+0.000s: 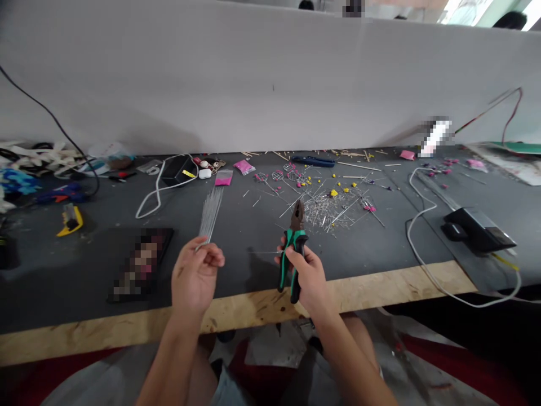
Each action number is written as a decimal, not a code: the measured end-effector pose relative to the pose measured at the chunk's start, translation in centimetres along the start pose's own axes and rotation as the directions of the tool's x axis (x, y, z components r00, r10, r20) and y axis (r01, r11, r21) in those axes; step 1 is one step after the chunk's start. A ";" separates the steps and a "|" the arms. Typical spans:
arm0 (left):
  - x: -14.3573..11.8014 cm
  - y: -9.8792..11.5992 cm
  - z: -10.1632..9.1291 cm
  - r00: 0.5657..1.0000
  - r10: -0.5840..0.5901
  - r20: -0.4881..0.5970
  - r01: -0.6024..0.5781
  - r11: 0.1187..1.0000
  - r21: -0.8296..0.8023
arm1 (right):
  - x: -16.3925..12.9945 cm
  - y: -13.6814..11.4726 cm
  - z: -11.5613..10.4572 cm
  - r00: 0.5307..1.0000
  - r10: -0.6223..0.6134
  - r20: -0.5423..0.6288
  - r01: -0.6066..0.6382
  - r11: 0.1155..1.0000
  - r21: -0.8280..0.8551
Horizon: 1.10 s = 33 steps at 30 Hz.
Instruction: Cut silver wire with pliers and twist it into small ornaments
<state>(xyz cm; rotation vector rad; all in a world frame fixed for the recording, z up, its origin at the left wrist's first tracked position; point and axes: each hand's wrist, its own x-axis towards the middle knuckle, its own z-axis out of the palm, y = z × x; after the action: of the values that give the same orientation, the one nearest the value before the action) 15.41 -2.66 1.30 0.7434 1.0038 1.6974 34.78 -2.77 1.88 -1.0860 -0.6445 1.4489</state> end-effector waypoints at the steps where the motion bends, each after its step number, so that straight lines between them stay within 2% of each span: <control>1: -0.2 -0.4 0.4 0.997 -0.075 0.016 0.076 0.990 -0.115 | 0.0 0.1 0.2 1.000 0.002 -0.006 -0.001 1.000 0.017; 2: -0.4 -0.9 0.9 0.990 -0.136 0.037 0.140 0.973 -0.185 | 0.0 0.1 0.4 1.000 0.002 -0.008 -0.001 1.000 0.027; 4: -1.1 -1.8 1.8 0.980 -0.184 0.075 0.195 0.959 -0.204 | -0.2 0.4 0.8 1.000 -0.007 -0.008 0.007 1.000 0.025; 6: -2.0 -2.4 2.7 0.975 -0.177 0.131 0.194 0.973 -0.124 | -0.5 0.7 1.1 0.999 -0.038 -0.004 0.038 0.999 -0.014; 8: -2.7 -2.6 3.3 0.966 -0.172 0.191 0.170 0.985 0.026 | -0.9 0.9 1.3 0.997 -0.082 0.011 0.082 0.993 -0.082; 11: -3.2 -2.4 3.6 0.948 -0.190 0.256 0.145 0.972 0.182 | -1.4 1.2 1.5 0.991 -0.113 0.078 0.125 0.976 -0.177; 14: -3.2 -2.2 3.7 0.947 -0.192 0.259 0.138 0.967 0.212 | -1.7 1.1 1.7 0.986 -0.119 0.119 0.144 0.961 -0.236; 18: -2.9 -2.3 3.5 0.932 -0.242 0.269 0.186 0.958 0.217 | -1.8 0.9 1.8 0.990 -0.112 0.088 0.130 0.962 -0.242; 26: -2.8 -2.5 3.3 0.951 -0.164 0.264 0.109 0.972 0.209 | -1.7 0.9 1.7 0.990 -0.094 0.100 0.118 0.958 -0.261; 33: -2.9 -2.2 3.6 0.962 -0.027 0.270 -0.044 0.967 0.251 | -1.8 0.7 1.9 0.987 -0.125 0.102 0.152 0.933 -0.327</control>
<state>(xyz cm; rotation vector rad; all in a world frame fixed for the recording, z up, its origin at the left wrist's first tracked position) 20.35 -4.07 0.96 1.1180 1.0338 1.4384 32.64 -4.26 2.50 -1.2199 -1.0330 1.2927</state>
